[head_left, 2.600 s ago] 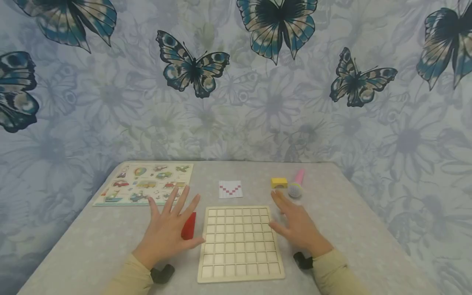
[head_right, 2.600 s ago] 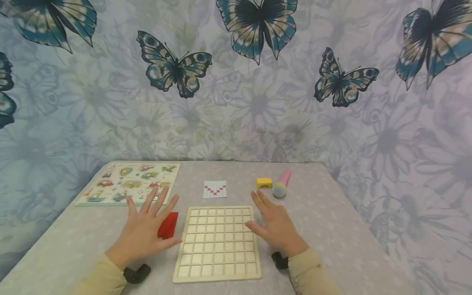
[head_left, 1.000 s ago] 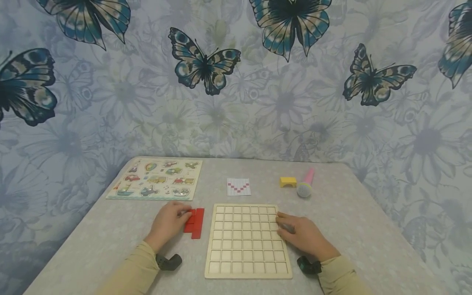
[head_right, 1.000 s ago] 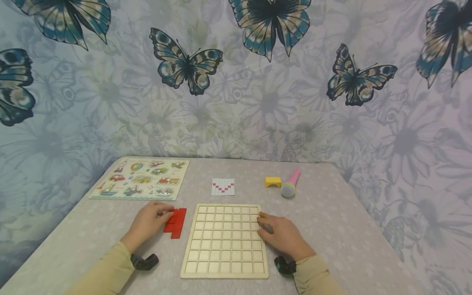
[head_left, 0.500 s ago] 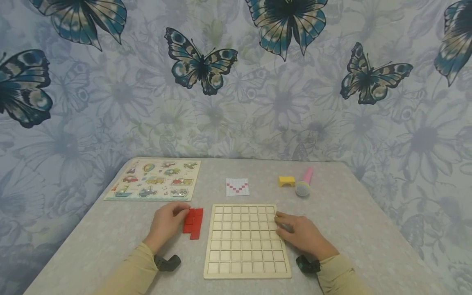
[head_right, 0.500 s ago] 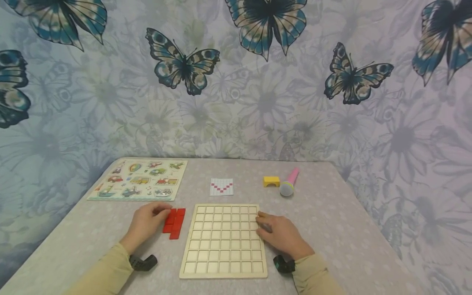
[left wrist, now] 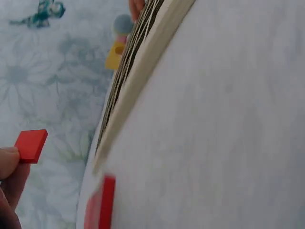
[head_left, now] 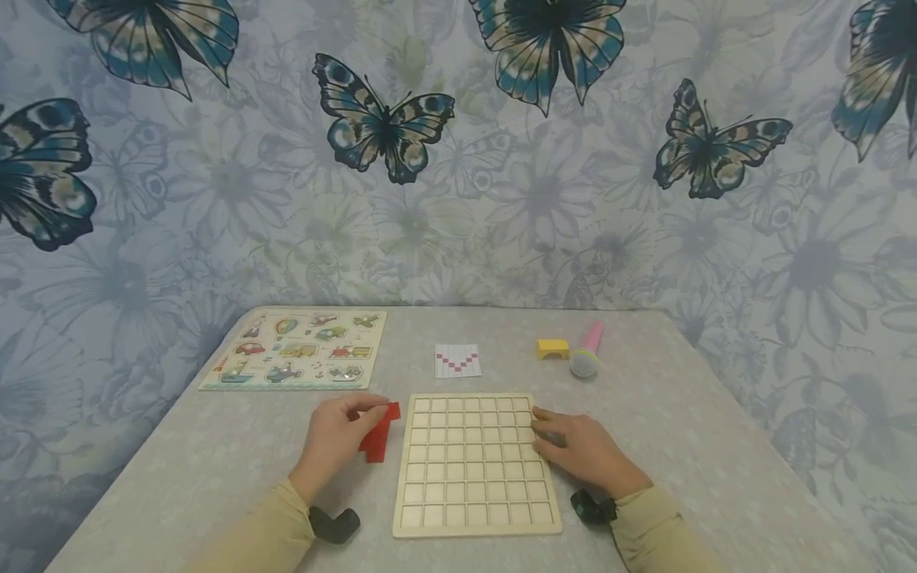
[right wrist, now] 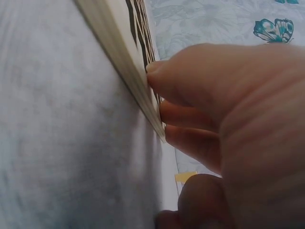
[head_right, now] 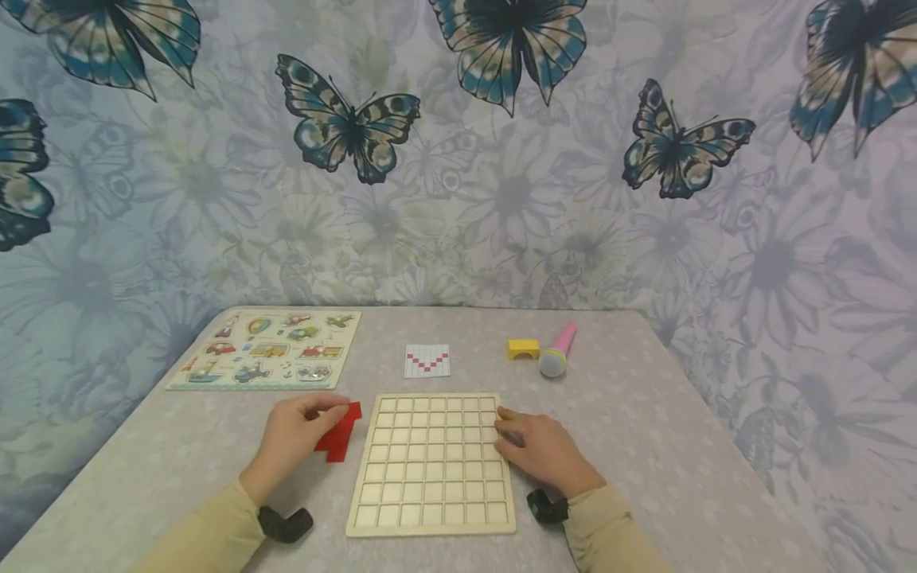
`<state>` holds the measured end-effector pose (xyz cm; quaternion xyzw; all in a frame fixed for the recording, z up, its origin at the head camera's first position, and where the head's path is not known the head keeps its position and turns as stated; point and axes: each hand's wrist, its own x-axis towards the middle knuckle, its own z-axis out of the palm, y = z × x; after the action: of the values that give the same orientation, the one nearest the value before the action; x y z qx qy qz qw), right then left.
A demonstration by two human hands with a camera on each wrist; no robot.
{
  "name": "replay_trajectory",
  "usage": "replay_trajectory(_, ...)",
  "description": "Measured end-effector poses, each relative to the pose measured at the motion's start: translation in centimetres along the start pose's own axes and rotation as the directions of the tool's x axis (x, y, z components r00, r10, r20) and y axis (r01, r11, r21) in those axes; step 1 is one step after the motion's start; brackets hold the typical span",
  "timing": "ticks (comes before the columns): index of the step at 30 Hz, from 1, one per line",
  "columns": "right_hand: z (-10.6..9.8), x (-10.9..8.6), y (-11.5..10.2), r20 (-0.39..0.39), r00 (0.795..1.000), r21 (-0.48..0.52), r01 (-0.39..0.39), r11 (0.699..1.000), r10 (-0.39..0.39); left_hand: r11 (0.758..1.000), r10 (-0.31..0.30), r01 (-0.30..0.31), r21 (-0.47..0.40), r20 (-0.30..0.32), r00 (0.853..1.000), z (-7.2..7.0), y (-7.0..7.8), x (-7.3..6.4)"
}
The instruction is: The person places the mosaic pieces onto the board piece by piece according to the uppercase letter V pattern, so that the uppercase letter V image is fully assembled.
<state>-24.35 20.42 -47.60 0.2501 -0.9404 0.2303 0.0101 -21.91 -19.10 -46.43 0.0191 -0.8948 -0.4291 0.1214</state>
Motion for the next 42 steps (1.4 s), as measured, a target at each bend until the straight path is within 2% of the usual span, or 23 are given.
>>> replay_trajectory(3, 0.0, 0.1, -0.1, 0.0, 1.0, -0.001, -0.011, 1.0, 0.011, 0.999, -0.002, 0.005, -0.034, 0.089, 0.996, 1.0, 2.3, -1.2)
replay_trajectory(5, -0.1, 0.2, -0.1, -0.003, 1.0, 0.01, -0.012, 1.0, 0.012, 1.0, 0.021, -0.017, -0.025, 0.15, 0.988, 1.7, 3.6, -2.2)
replay_trajectory(9, 0.0, 0.1, -0.1, -0.007, 1.0, 0.022, -0.003, 1.0, 0.003, 0.997, 0.075, -0.072, -0.019, 0.277, 0.958, 3.2, 5.8, -3.9)
replay_trajectory(13, 0.0, -0.1, 0.1, -0.015, 1.0, 0.015, -0.012, 1.0, 0.012, 0.994, 0.107, -0.1, -0.038, 0.349, 0.931, 5.1, 7.0, -4.8)
replay_trajectory(18, 0.0, -0.2, 0.1, -0.025, 1.0, 0.027, -0.01, 1.0, 0.01, 0.993, 0.121, -0.114, -0.042, 0.375, 0.919, 6.8, 6.7, -5.3)
replay_trajectory(22, -0.1, -0.2, -0.1, -0.017, 1.0, 0.029, -0.001, 1.0, 0.001, 0.988, 0.156, -0.143, -0.064, 0.377, 0.913, 7.4, 6.0, -5.7)
replay_trajectory(29, -0.2, -0.2, 0.0, 0.001, 1.0, 0.012, 0.014, 1.0, -0.014, 0.98, 0.195, -0.196, -0.035, 0.371, 0.908, 7.5, 5.7, -6.0)
replay_trajectory(38, -0.1, 0.0, 0.0, -0.004, 0.999, 0.002, 0.036, 0.999, -0.036, 0.957, 0.268, -0.291, 0.008, 0.366, 0.891, 7.5, 5.6, -6.1)
replay_trajectory(42, 0.1, -0.1, 0.0, -0.004, 1.0, -0.002, 0.03, 1.0, -0.03, 0.946, 0.294, -0.324, 0.015, 0.383, 0.876, 7.5, 5.5, -6.1)
